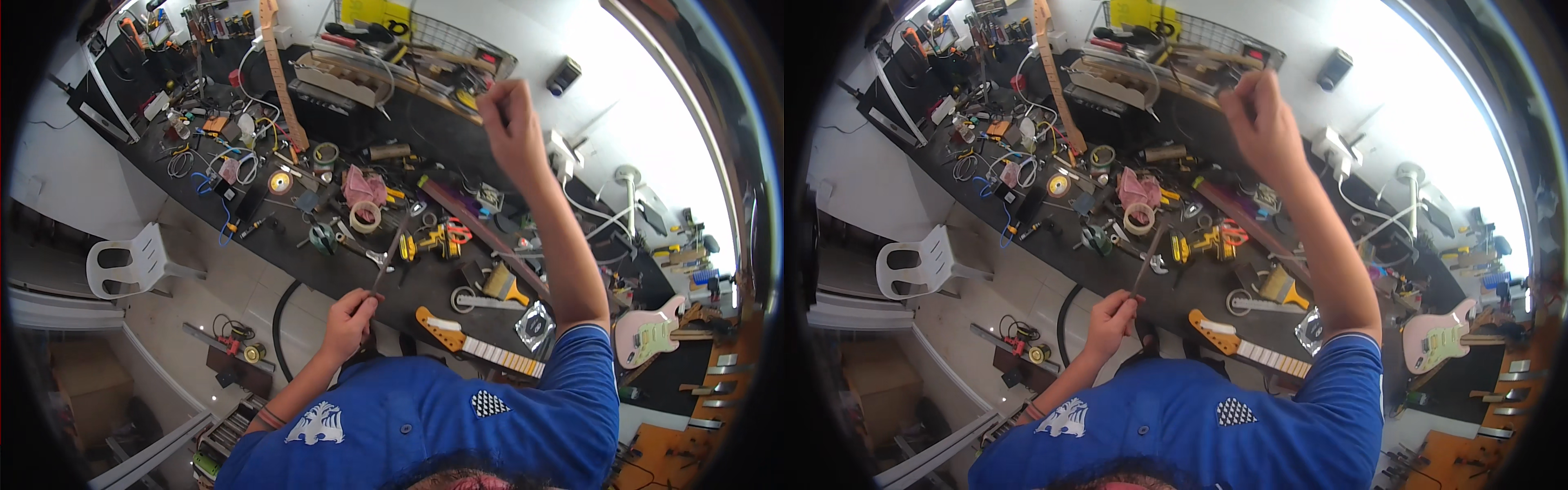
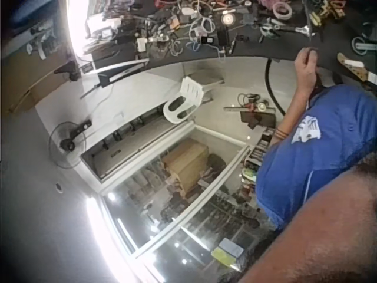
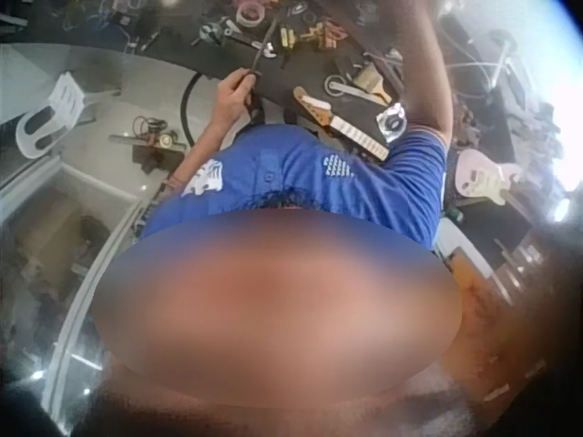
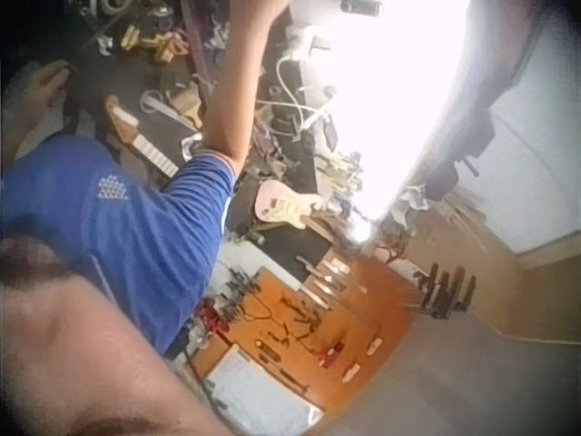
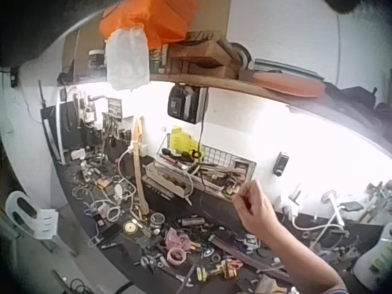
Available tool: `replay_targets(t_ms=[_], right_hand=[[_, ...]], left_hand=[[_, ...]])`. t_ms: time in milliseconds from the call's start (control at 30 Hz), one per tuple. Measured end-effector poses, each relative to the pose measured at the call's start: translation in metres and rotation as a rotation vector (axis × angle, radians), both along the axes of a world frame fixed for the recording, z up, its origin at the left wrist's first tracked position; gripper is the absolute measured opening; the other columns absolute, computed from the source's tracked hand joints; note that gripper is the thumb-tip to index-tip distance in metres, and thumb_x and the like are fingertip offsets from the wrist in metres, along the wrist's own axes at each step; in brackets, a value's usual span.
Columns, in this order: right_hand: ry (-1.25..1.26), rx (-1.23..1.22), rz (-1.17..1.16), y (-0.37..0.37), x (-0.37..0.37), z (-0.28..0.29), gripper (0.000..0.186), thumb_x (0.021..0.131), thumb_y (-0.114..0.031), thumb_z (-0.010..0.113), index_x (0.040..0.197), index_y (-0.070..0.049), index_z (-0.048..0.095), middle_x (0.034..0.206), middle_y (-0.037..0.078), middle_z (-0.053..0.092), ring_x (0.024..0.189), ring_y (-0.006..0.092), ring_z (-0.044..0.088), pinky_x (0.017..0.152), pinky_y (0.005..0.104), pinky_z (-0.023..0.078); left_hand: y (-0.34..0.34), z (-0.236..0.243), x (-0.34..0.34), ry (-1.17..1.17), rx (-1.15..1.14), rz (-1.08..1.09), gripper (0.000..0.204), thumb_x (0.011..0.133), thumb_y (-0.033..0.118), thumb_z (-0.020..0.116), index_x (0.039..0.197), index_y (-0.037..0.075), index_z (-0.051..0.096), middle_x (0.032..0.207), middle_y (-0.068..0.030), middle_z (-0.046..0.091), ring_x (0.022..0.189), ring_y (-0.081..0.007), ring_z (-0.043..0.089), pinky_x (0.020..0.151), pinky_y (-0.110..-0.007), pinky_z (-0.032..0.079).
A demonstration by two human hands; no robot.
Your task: The person files the frets of a guitar neck. Using a metal file, the person repeatedly slides the tool across the frets to level them, then uses a brush to clean away debris before filing the nut area.
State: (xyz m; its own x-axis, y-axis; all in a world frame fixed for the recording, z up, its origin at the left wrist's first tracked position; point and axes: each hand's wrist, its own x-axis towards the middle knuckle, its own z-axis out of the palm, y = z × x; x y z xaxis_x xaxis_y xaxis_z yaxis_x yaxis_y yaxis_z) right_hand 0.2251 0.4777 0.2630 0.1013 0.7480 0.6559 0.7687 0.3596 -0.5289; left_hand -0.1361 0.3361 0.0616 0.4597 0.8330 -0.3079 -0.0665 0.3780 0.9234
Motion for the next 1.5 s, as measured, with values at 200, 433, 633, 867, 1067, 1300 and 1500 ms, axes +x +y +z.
replay_targets(t_ms=[200,433,633,867,1067,1300,1500], right_hand=[[0.638,-0.444,0.173,-0.157,-0.007,-0.079,0.031,0.112,-0.012,0.062,0.138,-0.004,0.048,0.132,0.013,0.062,0.111,0.0161,0.061,0.1,0.0366,0.054],[1.049,-0.83,0.325,-0.3,-0.002,-0.168,0.053,0.101,-0.013,0.052,0.153,-0.004,0.053,0.126,0.005,0.059,0.118,0.0159,0.055,0.106,0.0324,0.044],[0.997,-0.899,0.297,-0.359,-0.018,-0.183,0.042,0.116,-0.019,0.058,0.155,-0.001,0.057,0.106,0.001,0.063,0.094,0.0115,0.057,0.087,0.0305,0.049],[0.494,-0.747,0.168,-0.371,-0.034,-0.168,0.029,0.116,-0.02,0.059,0.139,-0.002,0.058,0.118,0.024,0.077,0.109,0.0404,0.076,0.097,0.0492,0.057],[0.209,-0.558,0.24,-0.35,-0.035,-0.179,0.015,0.111,-0.011,0.064,0.123,-0.003,0.069,0.112,0.019,0.075,0.107,0.0412,0.074,0.091,0.0471,0.058],[0.285,-0.474,0.216,-0.349,-0.037,-0.176,0.01,0.108,-0.008,0.069,0.116,-0.001,0.071,0.1,0.018,0.07,0.096,0.0412,0.071,0.082,0.047,0.056],[0.434,-0.608,0.156,-0.359,-0.015,-0.195,0.012,0.107,-0.007,0.07,0.118,-0.001,0.07,0.102,0.018,0.072,0.096,0.0428,0.072,0.083,0.0469,0.056]], left_hand=[[-0.046,0.022,0.033,-0.03,-0.098,0.049,0.029,0.116,0.022,0.061,0.124,-0.003,0.074,0.083,-0.0012,0.062,0.061,-0.0072,0.055,0.055,-0.025,0.043],[-0.11,0.044,0.074,-0.157,-0.229,0.003,0.04,0.118,0.019,0.053,0.151,-0.002,0.063,0.078,-0.0064,0.059,0.05,-0.0097,0.047,0.049,-0.027,0.042],[-0.147,0.04,0.085,-0.37,-0.38,-0.053,0.049,0.12,0.02,0.047,0.167,0.007,0.045,0.084,-0.0092,0.06,0.052,-0.0109,0.049,0.05,-0.028,0.044],[-0.159,0.041,0.086,-0.204,-0.341,-0.099,0.045,0.119,0.019,0.053,0.161,0.005,0.05,0.087,-0.0077,0.062,0.054,-0.0094,0.049,0.052,-0.026,0.045],[-0.171,0.044,0.084,-0.238,-0.336,-0.025,0.041,0.118,0.018,0.056,0.157,0.006,0.055,0.082,-0.0046,0.057,0.052,-0.0068,0.045,0.05,-0.024,0.041],[-0.174,0.05,0.082,-0.208,-0.337,0.011,0.039,0.118,0.016,0.055,0.156,0.009,0.058,0.08,-0.0026,0.055,0.052,-0.0052,0.043,0.048,-0.023,0.038],[-0.182,0.055,0.081,-0.179,-0.278,0.026,0.038,0.118,0.015,0.055,0.155,0.008,0.061,0.08,-0.003,0.055,0.05,-0.0059,0.042,0.047,-0.024,0.039]])
